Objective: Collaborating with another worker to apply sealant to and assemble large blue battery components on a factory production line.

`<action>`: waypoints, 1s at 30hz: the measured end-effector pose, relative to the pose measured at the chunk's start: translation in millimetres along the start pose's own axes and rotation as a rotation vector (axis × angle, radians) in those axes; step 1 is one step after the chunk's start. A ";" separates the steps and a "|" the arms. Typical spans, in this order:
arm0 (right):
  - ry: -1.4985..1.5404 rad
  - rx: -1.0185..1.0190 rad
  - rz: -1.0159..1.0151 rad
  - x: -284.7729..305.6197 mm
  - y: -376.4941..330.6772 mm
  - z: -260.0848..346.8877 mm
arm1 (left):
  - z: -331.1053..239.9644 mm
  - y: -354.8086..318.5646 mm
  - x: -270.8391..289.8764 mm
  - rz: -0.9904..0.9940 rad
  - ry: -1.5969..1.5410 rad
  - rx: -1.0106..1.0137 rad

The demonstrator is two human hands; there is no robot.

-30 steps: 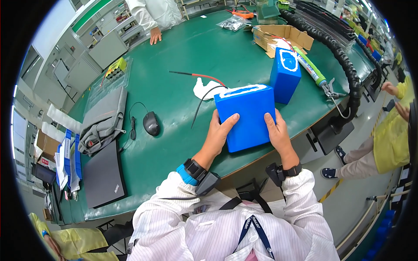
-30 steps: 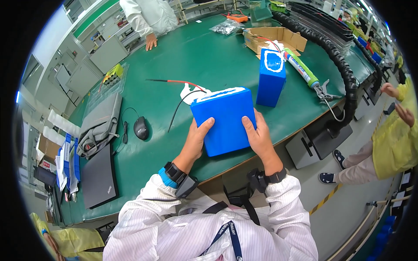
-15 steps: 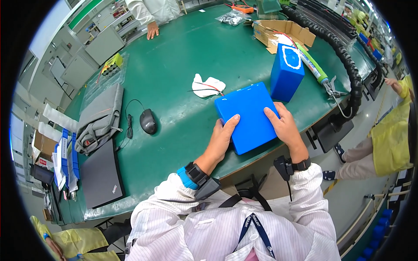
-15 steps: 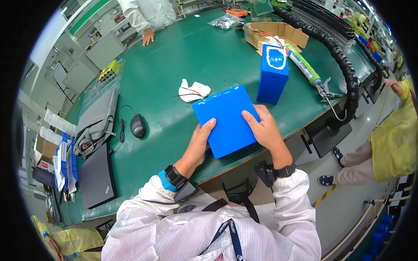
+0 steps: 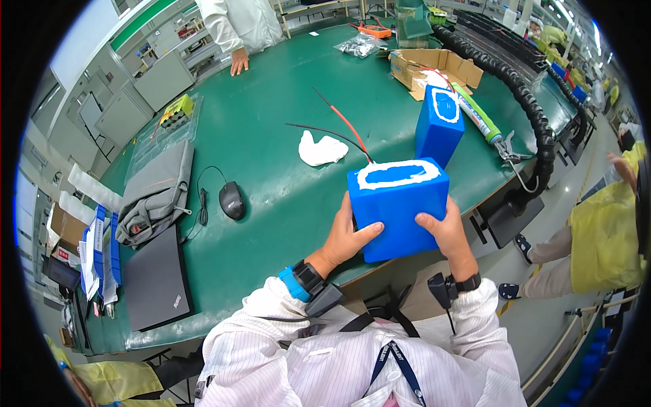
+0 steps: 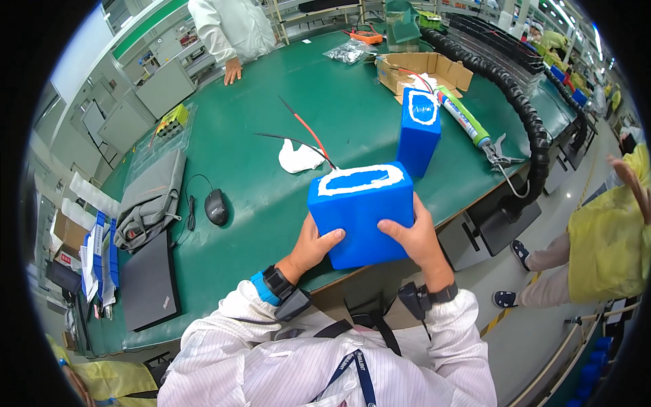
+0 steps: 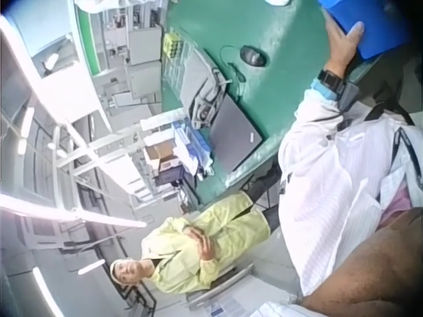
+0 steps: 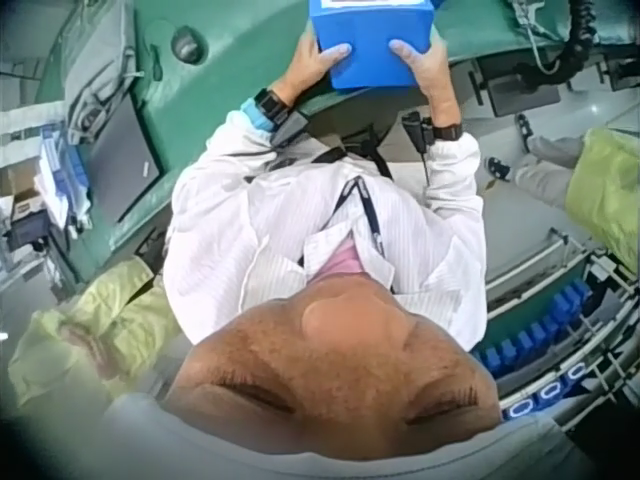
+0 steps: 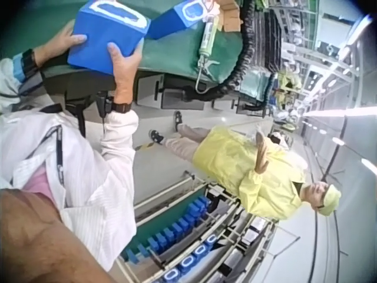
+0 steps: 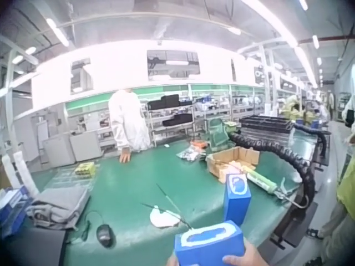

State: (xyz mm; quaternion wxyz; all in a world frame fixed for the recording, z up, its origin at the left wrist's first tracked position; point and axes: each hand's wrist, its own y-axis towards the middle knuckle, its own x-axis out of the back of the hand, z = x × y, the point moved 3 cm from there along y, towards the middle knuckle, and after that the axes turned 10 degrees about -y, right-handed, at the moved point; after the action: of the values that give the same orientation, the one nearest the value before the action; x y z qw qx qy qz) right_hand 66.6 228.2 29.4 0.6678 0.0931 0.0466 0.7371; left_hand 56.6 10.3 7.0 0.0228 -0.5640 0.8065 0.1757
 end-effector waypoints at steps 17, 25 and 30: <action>-0.737 0.410 -0.627 -32.9 -31.2 19.9 | 1.9 -37.1 -46.6 -0.169 0.299 -0.106; -1.107 0.615 -0.666 -59.0 -20.5 48.7 | -45.4 -20.4 -77.9 -0.136 -0.304 -0.042; -1.278 0.605 -0.561 -88.9 -23.5 61.3 | -39.0 -23.2 -55.4 -0.289 -0.335 -0.019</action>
State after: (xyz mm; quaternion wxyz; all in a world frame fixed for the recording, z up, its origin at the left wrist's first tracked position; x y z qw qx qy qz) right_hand 109.8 139.0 78.1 0.6726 0.6654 -0.1273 0.2976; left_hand 104.3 41.2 50.5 0.1762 -0.6367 0.7007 0.2697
